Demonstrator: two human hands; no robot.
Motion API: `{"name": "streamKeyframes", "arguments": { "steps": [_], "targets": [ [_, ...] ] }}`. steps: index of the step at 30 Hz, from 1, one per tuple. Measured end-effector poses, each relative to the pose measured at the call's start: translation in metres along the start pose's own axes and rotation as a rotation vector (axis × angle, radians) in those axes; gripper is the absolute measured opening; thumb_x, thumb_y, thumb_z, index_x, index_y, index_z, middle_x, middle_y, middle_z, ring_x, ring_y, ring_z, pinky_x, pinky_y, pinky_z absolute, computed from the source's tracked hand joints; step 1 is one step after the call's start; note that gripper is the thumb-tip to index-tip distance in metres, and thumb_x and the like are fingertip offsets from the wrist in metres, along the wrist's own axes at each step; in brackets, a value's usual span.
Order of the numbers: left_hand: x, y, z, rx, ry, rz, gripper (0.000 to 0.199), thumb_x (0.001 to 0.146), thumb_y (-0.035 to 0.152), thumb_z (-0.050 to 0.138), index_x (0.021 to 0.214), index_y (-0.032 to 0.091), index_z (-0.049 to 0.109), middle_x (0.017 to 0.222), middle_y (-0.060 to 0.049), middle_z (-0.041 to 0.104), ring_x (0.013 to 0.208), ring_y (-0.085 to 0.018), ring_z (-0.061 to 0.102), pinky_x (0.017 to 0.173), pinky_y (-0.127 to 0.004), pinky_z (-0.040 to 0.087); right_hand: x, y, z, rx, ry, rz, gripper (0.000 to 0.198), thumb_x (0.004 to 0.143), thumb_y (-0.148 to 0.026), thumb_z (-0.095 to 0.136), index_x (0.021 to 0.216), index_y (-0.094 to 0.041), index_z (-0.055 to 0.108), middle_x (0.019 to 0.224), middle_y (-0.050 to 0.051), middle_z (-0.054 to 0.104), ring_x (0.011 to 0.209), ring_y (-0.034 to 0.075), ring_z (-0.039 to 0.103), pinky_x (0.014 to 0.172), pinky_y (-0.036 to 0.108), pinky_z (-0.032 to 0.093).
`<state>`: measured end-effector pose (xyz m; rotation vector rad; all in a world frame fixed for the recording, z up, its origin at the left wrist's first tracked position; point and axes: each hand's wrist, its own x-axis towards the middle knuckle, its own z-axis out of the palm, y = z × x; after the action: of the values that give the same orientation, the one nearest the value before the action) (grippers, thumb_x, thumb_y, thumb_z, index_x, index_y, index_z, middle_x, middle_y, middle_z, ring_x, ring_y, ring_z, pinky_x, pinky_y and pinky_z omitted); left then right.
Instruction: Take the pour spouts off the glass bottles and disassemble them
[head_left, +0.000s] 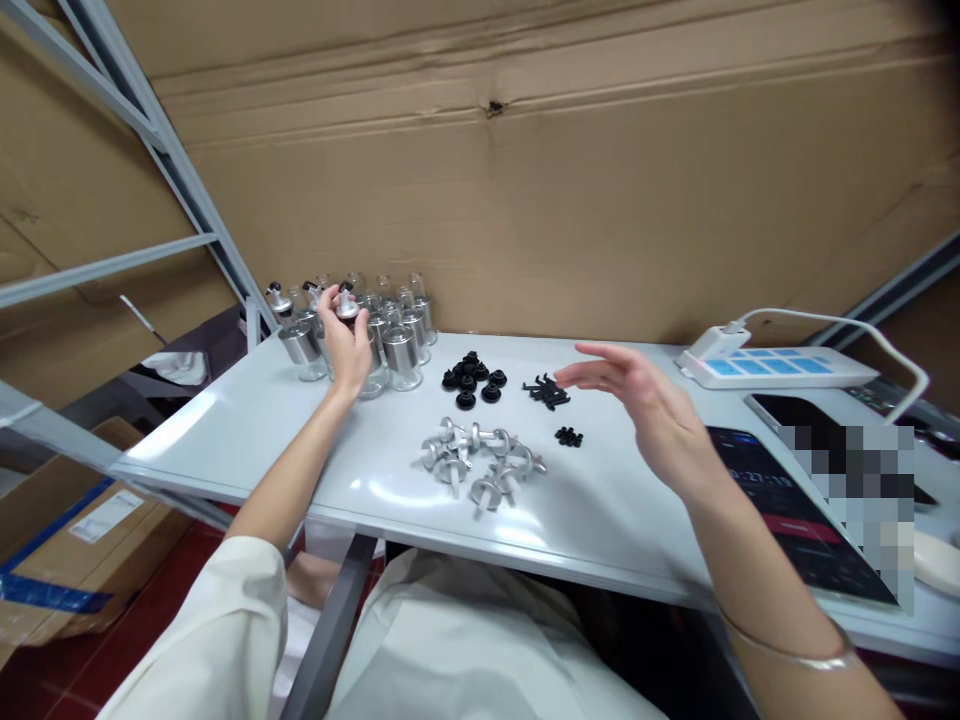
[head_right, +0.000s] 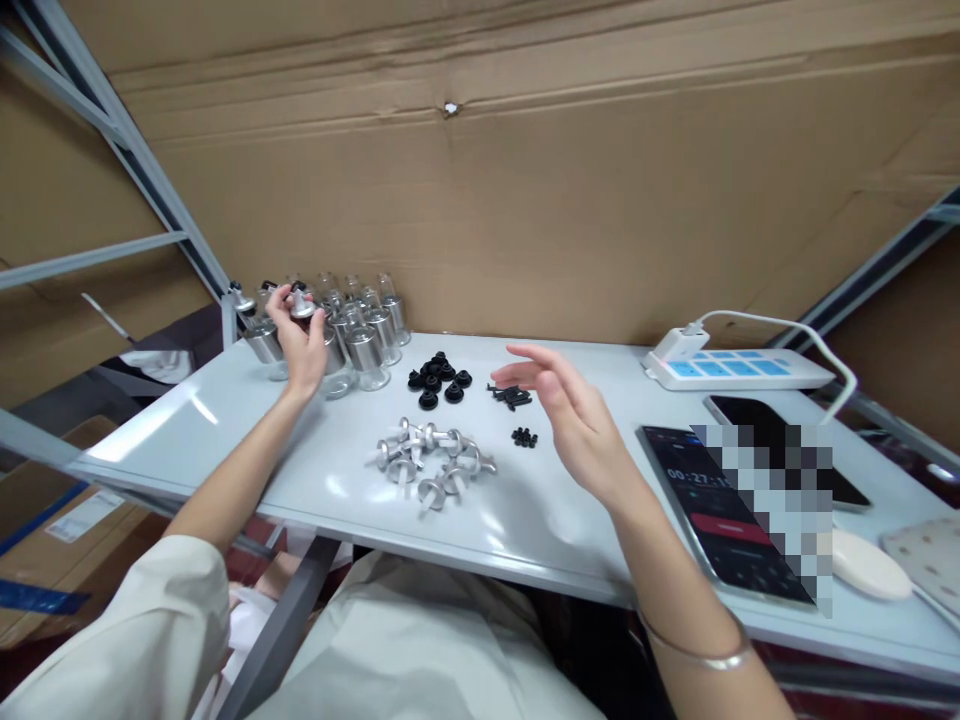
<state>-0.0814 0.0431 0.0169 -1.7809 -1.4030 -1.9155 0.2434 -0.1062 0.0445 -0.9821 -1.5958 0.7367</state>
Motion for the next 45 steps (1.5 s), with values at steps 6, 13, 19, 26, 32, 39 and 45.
{"name": "streamKeyframes", "arguments": {
  "steps": [6, 13, 19, 26, 32, 39, 45],
  "targets": [
    [0.001, 0.097, -0.029, -0.118, 0.040, 0.121, 0.046, 0.093, 0.041, 0.043, 0.131, 0.030, 0.019, 0.127, -0.009, 0.042, 0.118, -0.022, 0.052, 0.095, -0.040, 0.049, -0.032, -0.027, 0.007, 0.008, 0.242, -0.153, 0.026, 0.091, -0.044, 0.046, 0.109, -0.033, 0.061, 0.096, 0.005, 0.068, 0.095, 0.025, 0.063, 0.092, 0.048, 0.046],
    [-0.078, 0.204, -0.029, -0.600, -0.238, 0.193, 0.050, 0.091, 0.026, 0.051, 0.134, 0.027, 0.026, 0.119, -0.009, 0.049, 0.104, -0.019, 0.057, 0.085, -0.035, 0.054, -0.054, -0.045, 0.036, 0.101, 0.313, -0.300, 0.027, 0.087, -0.027, 0.056, 0.113, -0.026, 0.062, 0.102, 0.005, 0.067, 0.097, 0.023, 0.063, 0.088, 0.044, 0.048],
    [-0.124, 0.232, -0.015, -0.686, -0.322, 0.192, 0.046, 0.092, 0.022, 0.048, 0.134, 0.022, 0.029, 0.115, -0.010, 0.052, 0.107, -0.017, 0.056, 0.091, -0.033, 0.052, -0.068, -0.046, 0.042, 0.105, 0.408, -0.235, 0.029, 0.088, -0.022, 0.053, 0.116, -0.028, 0.061, 0.112, 0.005, 0.059, 0.101, 0.019, 0.058, 0.088, 0.035, 0.049],
    [-0.141, 0.225, -0.002, -0.704, -0.394, 0.229, 0.047, 0.089, 0.013, 0.047, 0.132, 0.021, 0.029, 0.118, -0.012, 0.051, 0.111, -0.020, 0.053, 0.092, -0.037, 0.052, -0.067, -0.033, 0.043, -0.121, 0.358, -0.154, 0.030, 0.086, -0.026, 0.056, 0.116, -0.028, 0.060, 0.115, 0.006, 0.052, 0.108, 0.019, 0.053, 0.085, 0.029, 0.049],
    [-0.144, 0.227, -0.008, -0.914, -0.461, -0.071, 0.054, 0.082, 0.015, 0.061, 0.124, 0.024, 0.028, 0.119, -0.010, 0.047, 0.105, -0.017, 0.057, 0.087, -0.032, 0.053, -0.063, -0.027, 0.048, -0.132, 0.203, -0.161, 0.028, 0.087, -0.025, 0.056, 0.115, -0.027, 0.058, 0.118, 0.006, 0.059, 0.111, 0.021, 0.055, 0.094, 0.035, 0.046],
    [-0.136, 0.222, -0.019, -0.921, -0.699, -0.469, 0.039, 0.076, 0.021, 0.069, 0.097, 0.021, 0.036, 0.104, -0.004, 0.054, 0.094, -0.015, 0.061, 0.083, -0.030, 0.052, -0.060, -0.021, 0.041, -0.074, 0.087, -0.151, 0.024, 0.089, -0.028, 0.053, 0.111, -0.026, 0.060, 0.118, 0.006, 0.060, 0.110, 0.022, 0.056, 0.092, 0.035, 0.047],
    [-0.135, 0.219, -0.020, -0.762, -0.758, -0.344, 0.029, 0.086, 0.028, 0.055, 0.110, 0.018, 0.041, 0.112, -0.010, 0.057, 0.104, -0.021, 0.059, 0.090, -0.038, 0.049, -0.052, -0.013, 0.038, 0.054, 0.000, -0.182, 0.019, 0.089, -0.031, 0.052, 0.103, -0.026, 0.062, 0.103, 0.004, 0.066, 0.108, 0.024, 0.057, 0.094, 0.037, 0.044]
  ]
}}
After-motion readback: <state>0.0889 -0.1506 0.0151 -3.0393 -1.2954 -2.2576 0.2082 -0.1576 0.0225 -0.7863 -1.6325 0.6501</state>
